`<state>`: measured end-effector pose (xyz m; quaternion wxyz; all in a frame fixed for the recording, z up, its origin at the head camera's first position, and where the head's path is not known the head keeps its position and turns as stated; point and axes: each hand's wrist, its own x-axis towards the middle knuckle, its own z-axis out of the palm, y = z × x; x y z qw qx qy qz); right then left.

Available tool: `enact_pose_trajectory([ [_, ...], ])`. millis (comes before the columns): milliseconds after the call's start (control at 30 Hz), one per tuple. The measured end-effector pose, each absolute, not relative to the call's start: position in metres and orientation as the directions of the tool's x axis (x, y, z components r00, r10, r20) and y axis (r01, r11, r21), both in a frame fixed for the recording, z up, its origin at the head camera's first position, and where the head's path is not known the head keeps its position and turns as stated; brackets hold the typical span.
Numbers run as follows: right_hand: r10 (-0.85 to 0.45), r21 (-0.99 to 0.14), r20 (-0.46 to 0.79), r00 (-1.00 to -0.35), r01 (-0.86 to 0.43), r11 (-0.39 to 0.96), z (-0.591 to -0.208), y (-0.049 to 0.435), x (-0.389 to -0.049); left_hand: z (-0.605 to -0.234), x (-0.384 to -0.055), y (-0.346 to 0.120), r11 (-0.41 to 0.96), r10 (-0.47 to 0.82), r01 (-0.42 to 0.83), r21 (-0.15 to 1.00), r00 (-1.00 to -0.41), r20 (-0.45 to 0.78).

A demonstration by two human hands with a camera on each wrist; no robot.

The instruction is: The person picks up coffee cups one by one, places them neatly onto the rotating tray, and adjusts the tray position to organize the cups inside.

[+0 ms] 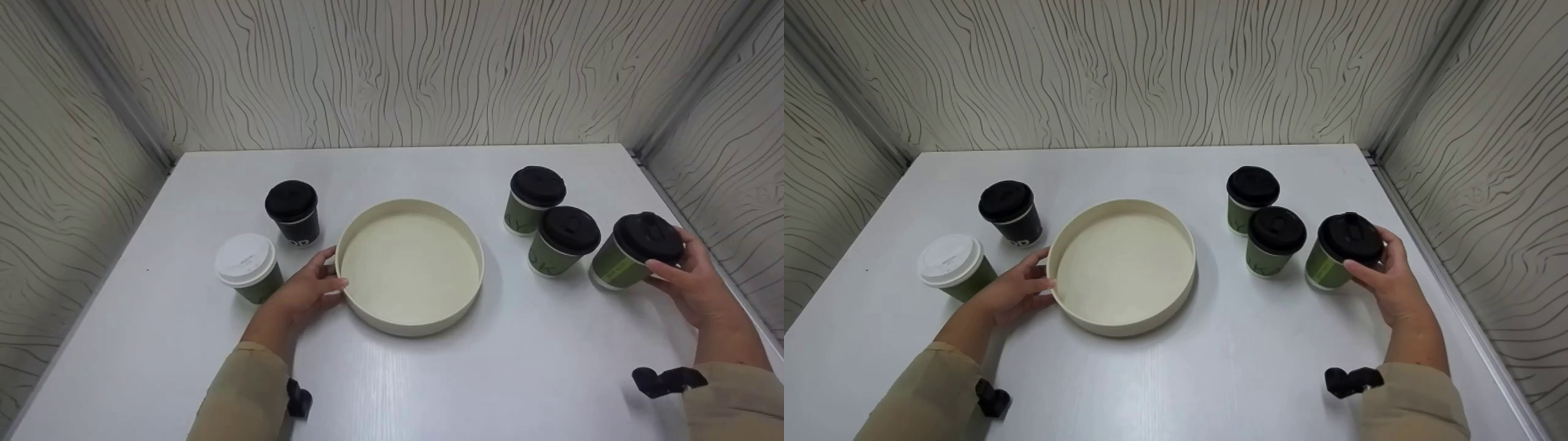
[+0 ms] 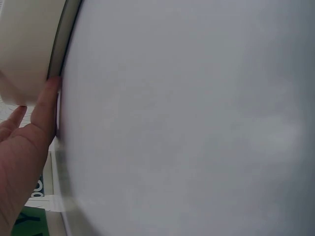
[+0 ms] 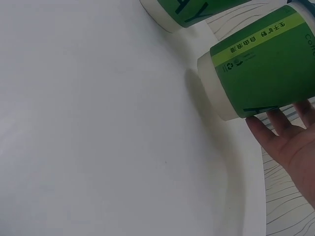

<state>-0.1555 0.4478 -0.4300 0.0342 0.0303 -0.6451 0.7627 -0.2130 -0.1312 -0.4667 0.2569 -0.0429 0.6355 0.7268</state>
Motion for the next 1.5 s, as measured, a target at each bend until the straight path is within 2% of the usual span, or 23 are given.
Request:
enact_pose_trajectory([
  [400,0.026,-0.975,0.151,-0.988,-0.154,-0.161,-0.412,0.458,-0.154,-0.466,-0.212,-0.132,-0.064,0.344,-0.409,0.910,-0.865,-0.365],
  [733,0.097,-0.980,0.181,-0.979,-0.187,-0.064,-0.384,0.457,-0.161,-0.466,-0.212,-0.132,-0.032,0.342,-0.405,0.914,-0.864,-0.371],
  [967,0.109,-0.964,0.247,-0.963,-0.255,-0.069,-0.364,0.454,-0.167,-0.464,-0.212,-0.131,-0.040,0.316,-0.423,0.905,-0.865,-0.390],
  [1100,0.124,-0.965,0.259,-0.958,-0.261,-0.002,-0.352,0.452,-0.170,-0.465,-0.213,-0.130,-0.031,0.311,-0.420,0.907,-0.866,-0.391],
  [1200,0.118,-0.961,0.277,-0.954,-0.271,0.058,-0.344,0.450,-0.174,-0.465,-0.213,-0.130,-0.040,0.310,-0.427,0.903,-0.865,-0.395],
  [1500,0.068,-0.946,0.324,-0.944,-0.323,0.028,-0.325,0.441,-0.182,-0.464,-0.212,-0.130,-0.060,0.312,-0.428,0.902,-0.866,-0.390],
])
